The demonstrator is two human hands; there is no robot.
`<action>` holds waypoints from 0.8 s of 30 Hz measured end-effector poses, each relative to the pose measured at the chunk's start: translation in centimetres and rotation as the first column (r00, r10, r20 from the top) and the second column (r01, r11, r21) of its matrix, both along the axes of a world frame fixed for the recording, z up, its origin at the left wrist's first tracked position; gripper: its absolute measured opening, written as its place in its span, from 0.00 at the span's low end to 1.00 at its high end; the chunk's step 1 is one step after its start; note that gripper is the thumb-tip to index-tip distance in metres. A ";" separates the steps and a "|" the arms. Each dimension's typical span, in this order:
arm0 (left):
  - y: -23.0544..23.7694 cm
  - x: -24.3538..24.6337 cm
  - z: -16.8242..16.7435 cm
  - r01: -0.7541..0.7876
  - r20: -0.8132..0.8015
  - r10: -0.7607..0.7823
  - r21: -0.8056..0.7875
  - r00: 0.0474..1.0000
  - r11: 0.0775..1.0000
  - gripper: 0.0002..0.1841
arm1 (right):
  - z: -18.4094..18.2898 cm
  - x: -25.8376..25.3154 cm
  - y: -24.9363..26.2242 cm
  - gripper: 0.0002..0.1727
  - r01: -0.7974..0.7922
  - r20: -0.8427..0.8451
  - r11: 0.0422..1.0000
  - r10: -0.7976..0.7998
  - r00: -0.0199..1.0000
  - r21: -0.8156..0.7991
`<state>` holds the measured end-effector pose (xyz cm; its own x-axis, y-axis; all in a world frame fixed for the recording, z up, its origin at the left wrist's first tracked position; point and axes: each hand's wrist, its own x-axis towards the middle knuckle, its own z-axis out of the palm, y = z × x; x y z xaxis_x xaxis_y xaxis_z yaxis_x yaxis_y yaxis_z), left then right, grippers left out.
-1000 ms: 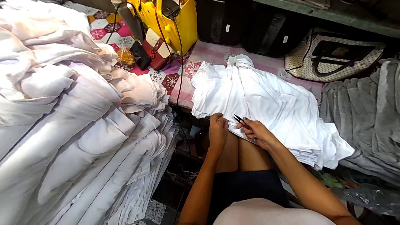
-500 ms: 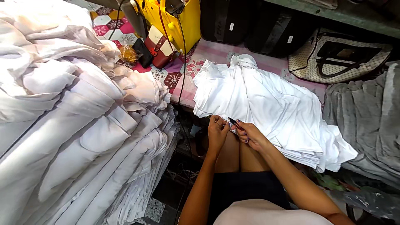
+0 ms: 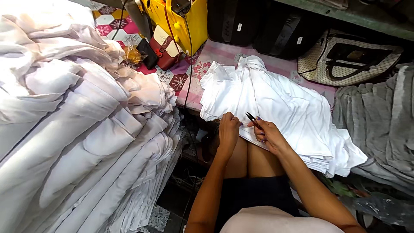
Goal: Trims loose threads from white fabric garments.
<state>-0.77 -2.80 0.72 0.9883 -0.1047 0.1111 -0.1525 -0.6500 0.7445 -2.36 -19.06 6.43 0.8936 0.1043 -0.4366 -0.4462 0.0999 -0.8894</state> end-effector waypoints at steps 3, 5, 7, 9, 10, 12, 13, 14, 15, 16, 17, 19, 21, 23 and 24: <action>2.2 -1.8 3.5 0.278 -0.483 -0.123 0.265 0.867 0.923 0.14 | 0.6 -0.3 -1.5 0.27 -0.020 0.005 0.999 0.020 1.000 -0.029; 3.0 -2.6 5.5 0.340 -0.621 -0.077 0.317 0.780 0.885 0.17 | 0.6 -0.3 -2.0 0.28 -0.049 -0.026 0.999 0.048 0.999 -0.024; 2.5 -2.9 5.9 0.177 -0.491 -0.015 0.284 0.871 0.942 0.19 | 0.3 -0.1 -1.6 0.28 -0.059 -0.043 0.998 0.059 0.997 -0.013; 0.6 -2.3 3.9 -0.043 -0.246 0.080 0.153 0.966 0.987 0.22 | 0.0 0.2 -0.8 0.28 -0.067 -0.031 0.998 0.067 0.997 0.004; -0.3 -1.8 2.5 -0.078 -0.185 0.097 0.108 0.978 0.991 0.21 | 0.0 0.2 -0.4 0.27 -0.074 -0.016 0.997 0.074 0.997 0.010; -0.4 -1.3 0.9 -0.046 -0.213 0.070 0.114 0.975 0.992 0.15 | 0.4 0.1 -0.2 0.27 -0.086 0.017 0.996 0.087 0.996 -0.013; 0.4 -1.3 1.5 0.018 -0.331 0.038 0.163 0.943 0.986 0.15 | 0.7 0.1 -0.4 0.27 -0.091 0.037 0.995 0.092 0.995 -0.034; 1.5 -1.3 2.7 0.094 -0.471 0.025 0.226 0.882 0.970 0.16 | 0.9 0.0 -0.8 0.27 -0.088 0.051 0.995 0.091 0.995 -0.054; 2.6 -1.6 3.9 0.159 -0.581 0.037 0.282 0.813 0.946 0.16 | 1.0 -0.1 -1.3 0.27 -0.082 0.052 0.995 0.085 0.995 -0.065; 3.5 -1.7 5.1 0.194 -0.642 0.067 0.327 0.764 0.925 0.16 | 0.9 -0.2 -1.6 0.27 -0.078 0.041 0.995 0.081 0.996 -0.066; 4.0 -1.9 6.0 0.179 -0.641 0.094 0.347 0.762 0.920 0.17 | 0.7 -0.1 -1.7 0.27 -0.079 0.022 0.995 0.081 0.996 -0.061; 3.7 -2.0 6.6 0.027 -0.472 0.112 0.278 0.874 0.960 0.21 | 0.1 0.2 -1.2 0.28 -0.087 -0.009 0.995 0.087 0.996 -0.041; 2.0 -1.1 5.0 -0.103 -0.204 0.125 0.115 0.971 0.988 0.24 | -0.5 0.7 -0.1 0.28 -0.098 -0.020 0.995 0.098 0.995 -0.026; 0.5 0.3 2.0 -0.105 -0.010 0.105 -0.018 0.994 0.994 0.18 | -1.0 1.1 0.7 0.28 -0.082 -0.019 0.996 0.081 0.997 -0.040; 0.0 0.8 0.4 -0.107 0.059 0.112 -0.070 0.992 0.992 0.12 | -1.1 1.1 0.8 0.28 -0.073 -0.018 0.995 0.072 0.997 -0.062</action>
<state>0.05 -2.77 1.07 0.9843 0.0134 0.1762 -0.1309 -0.6147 0.7778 -1.23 -18.24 5.32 0.8777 0.1408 -0.4581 -0.4641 0.0111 -0.8857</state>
